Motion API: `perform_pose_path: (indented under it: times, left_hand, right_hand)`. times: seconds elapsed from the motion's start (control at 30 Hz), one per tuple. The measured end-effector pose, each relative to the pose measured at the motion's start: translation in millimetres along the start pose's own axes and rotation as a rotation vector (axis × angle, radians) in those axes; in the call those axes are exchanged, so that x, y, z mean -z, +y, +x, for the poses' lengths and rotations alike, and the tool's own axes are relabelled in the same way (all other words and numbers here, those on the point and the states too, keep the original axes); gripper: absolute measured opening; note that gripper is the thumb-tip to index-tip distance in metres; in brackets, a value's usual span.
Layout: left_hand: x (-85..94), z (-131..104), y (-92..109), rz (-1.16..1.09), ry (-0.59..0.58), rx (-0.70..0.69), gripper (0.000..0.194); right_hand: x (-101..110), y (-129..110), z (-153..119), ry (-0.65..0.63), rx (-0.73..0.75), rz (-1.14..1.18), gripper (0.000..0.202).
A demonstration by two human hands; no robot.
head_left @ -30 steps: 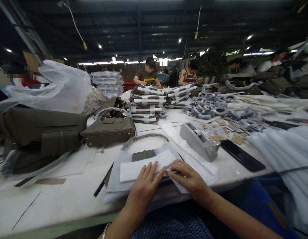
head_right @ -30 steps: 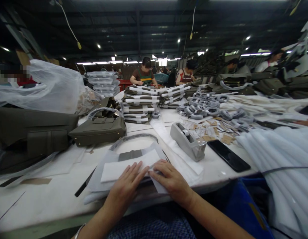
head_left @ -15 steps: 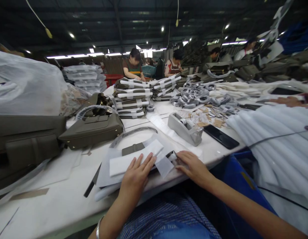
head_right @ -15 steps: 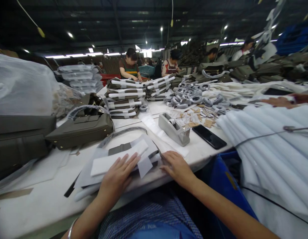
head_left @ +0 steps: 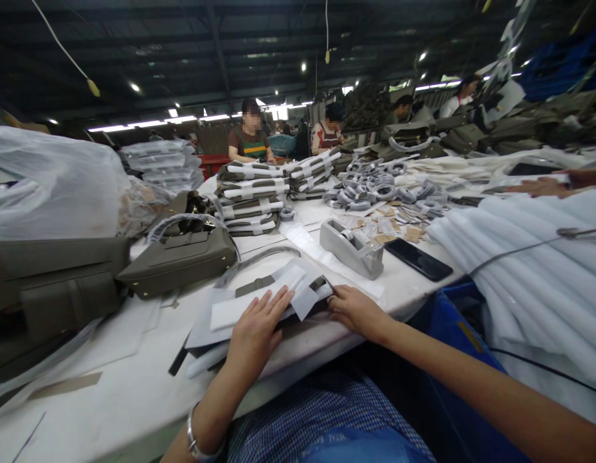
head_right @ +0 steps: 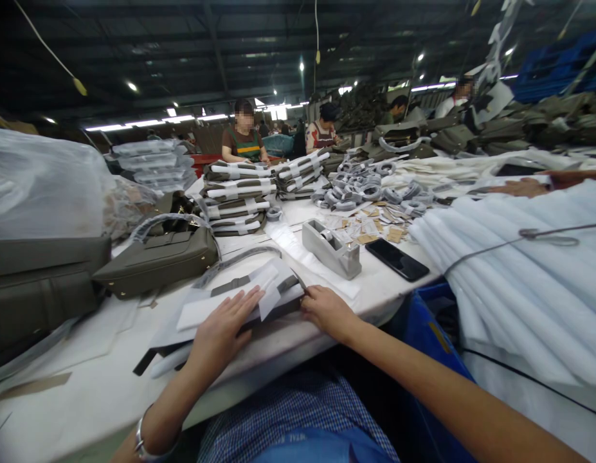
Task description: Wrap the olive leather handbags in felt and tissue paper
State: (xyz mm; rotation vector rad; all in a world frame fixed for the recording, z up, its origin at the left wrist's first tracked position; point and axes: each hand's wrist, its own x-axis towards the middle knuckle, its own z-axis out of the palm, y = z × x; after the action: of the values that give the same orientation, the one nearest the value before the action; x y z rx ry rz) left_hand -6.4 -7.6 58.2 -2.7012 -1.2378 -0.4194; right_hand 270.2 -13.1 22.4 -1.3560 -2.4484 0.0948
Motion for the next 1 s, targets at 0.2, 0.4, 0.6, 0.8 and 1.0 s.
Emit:
perform_pose_path:
  times: [0.2, 0.4, 0.6, 0.8, 1.0]
  left_hand:
    - [-1.5, -1, 0, -0.021, -0.005, 0.018, 0.086]
    - [-8.1, -1, 3, 0.024, 0.025, 0.004, 0.085]
    - [-28.7, -6, 7, 0.199, 0.097, -0.060, 0.072]
    - [-41.8, -8, 5, 0.326, 0.217, -0.105, 0.057]
    - [-55.4, -12, 8, 0.362, 0.294, -0.081, 0.050]
  right_hand:
    - [22, -32, -42, 0.005, 0.543, 0.072, 0.024]
    - [27, -33, -52, 0.358, 0.283, 0.275, 0.044]
    - [56, -25, 31, 0.464, 0.136, 0.370, 0.035]
    - [39, -20, 148, -0.142, 0.316, 0.272, 0.040]
    - [-4, -12, 177, -0.344, 0.227, 0.117, 0.037]
